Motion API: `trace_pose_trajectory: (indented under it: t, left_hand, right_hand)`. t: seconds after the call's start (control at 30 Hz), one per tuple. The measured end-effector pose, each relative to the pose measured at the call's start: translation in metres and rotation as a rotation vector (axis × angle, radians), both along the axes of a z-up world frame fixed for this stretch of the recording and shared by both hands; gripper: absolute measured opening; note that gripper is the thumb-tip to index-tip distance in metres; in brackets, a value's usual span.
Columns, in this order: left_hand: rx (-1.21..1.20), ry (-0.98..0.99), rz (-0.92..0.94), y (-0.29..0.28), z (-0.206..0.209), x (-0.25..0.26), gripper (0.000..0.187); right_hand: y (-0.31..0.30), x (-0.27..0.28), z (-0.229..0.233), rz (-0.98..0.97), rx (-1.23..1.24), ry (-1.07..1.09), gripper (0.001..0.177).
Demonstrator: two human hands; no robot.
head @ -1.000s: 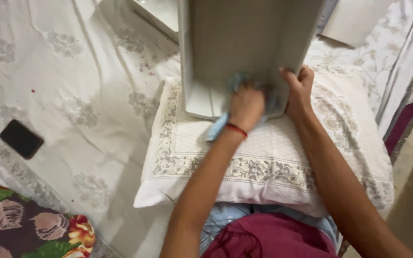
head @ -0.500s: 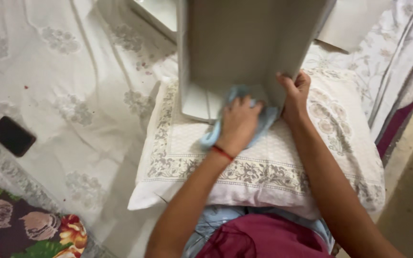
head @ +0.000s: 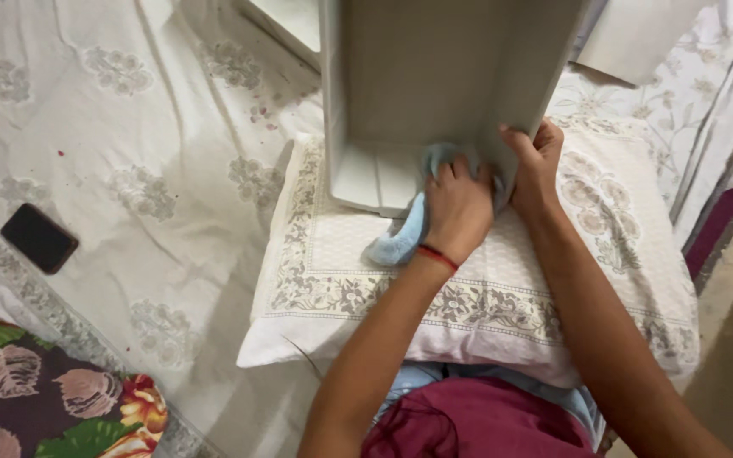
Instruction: The person wipes the interior and exterior surfaces of a white plastic storage container using a blue cloth. They rotate the container to reach different sides and corners, then place it on a pillow on the bed.
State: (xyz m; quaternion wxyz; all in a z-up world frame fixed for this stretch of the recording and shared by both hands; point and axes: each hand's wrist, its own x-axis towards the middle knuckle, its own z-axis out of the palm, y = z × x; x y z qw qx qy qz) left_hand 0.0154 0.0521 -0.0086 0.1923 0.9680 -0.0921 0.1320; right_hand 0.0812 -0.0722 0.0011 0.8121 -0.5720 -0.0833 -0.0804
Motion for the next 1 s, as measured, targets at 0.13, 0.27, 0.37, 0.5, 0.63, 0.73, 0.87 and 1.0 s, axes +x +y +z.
trace_pose_trajectory:
  t: [0.13, 0.27, 0.37, 0.5, 0.63, 0.73, 0.87, 1.0]
  left_hand:
    - [0.017, -0.068, 0.027, 0.018, -0.014, 0.045, 0.024]
    - [0.049, 0.126, 0.124, 0.081, -0.004, 0.058, 0.027]
    - [0.093, 0.052, 0.264, 0.116, 0.002, 0.037, 0.025]
    - [0.087, -0.057, 0.318, 0.096, 0.004, 0.006, 0.032]
    - [0.006, -0.033, 0.220, 0.013, 0.002, 0.003, 0.031]
    - [-0.188, -0.107, 0.152, -0.028, -0.007, 0.017, 0.029]
    - [-0.400, 0.013, 0.190, -0.037, -0.022, 0.047, 0.030]
    - [-0.171, -0.119, -0.067, -0.011, -0.014, 0.045, 0.025]
  right_hand:
    - [-0.002, -0.002, -0.003, -0.057, -0.006, 0.029, 0.005]
    - [0.002, 0.003, -0.002, 0.000, -0.037, 0.000, 0.004]
    - [0.001, 0.002, -0.004, 0.005, -0.101, -0.044, 0.003]
    - [0.001, 0.002, -0.007, 0.004, -0.100, -0.020, 0.004]
    - [0.000, 0.004, -0.008, 0.029, 0.009, 0.018, 0.007]
    - [-0.005, 0.012, -0.009, -0.016, -0.017, 0.003, 0.005]
    - [-0.010, 0.014, -0.015, -0.034, 0.018, 0.001, 0.009]
    - [-0.005, 0.014, -0.019, 0.001, 0.066, 0.063, 0.011]
